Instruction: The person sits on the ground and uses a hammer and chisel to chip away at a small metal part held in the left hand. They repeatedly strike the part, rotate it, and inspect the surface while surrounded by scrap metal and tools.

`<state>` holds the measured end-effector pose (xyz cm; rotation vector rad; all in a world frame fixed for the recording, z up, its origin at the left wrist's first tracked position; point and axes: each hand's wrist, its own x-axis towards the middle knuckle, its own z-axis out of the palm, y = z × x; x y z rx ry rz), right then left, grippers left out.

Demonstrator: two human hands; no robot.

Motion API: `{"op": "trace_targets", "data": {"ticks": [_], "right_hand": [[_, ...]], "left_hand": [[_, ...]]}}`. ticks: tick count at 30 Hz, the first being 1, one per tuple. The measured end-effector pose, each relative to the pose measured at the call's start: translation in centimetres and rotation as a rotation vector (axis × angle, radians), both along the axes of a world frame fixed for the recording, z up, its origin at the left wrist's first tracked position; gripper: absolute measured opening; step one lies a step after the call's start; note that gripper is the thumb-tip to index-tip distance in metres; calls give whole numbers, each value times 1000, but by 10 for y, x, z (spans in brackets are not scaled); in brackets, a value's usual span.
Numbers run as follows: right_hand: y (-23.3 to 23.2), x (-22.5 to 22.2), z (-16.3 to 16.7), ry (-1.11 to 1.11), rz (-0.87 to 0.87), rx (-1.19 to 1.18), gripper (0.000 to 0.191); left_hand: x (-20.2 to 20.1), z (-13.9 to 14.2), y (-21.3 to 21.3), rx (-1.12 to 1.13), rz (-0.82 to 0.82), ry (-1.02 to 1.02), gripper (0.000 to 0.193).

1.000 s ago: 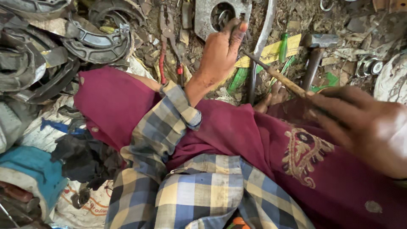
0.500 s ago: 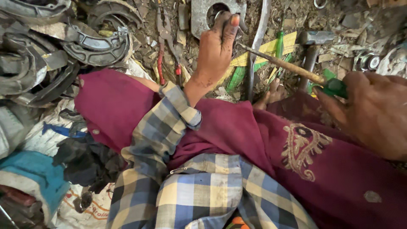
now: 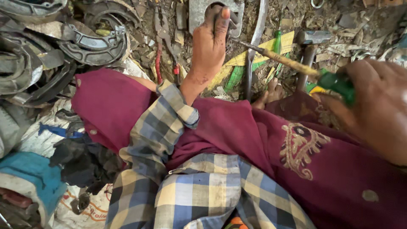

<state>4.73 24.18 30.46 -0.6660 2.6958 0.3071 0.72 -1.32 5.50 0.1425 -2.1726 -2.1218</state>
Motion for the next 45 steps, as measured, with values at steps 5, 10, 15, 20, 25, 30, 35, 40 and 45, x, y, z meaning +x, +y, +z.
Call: {"op": "trace_targets", "data": {"ticks": [5, 10, 15, 20, 25, 30, 35, 40, 45], "right_hand": [[0, -6, 10, -409, -615, -224, 37], [-3, -6, 6, -363, -585, -164, 28], [-14, -1, 16, -19, -36, -336, 32], [-22, -9, 18, 183, 416, -362, 18], [-25, -6, 15, 104, 198, -275, 21], [-25, -3, 13, 35, -46, -36, 26], [-17, -1, 10, 106, 23, -164, 28], [2, -6, 9, 68, 63, -278, 20], [-1, -6, 7, 111, 43, -161, 21]], "left_hand": [[-1, 8, -7, -38, 48, 117, 47], [-2, 9, -6, -107, 39, 121, 40], [-1, 5, -6, -139, 20, 152, 40], [-1, 6, -6, -94, 7, 72, 43], [1, 9, -8, -2, 0, 92, 48], [1, 14, -3, 33, -41, 94, 49], [2, 17, -5, -48, 6, 202, 46], [6, 22, -3, 0, -80, 133, 50], [5, 23, -2, 28, -82, 60, 54]]}}
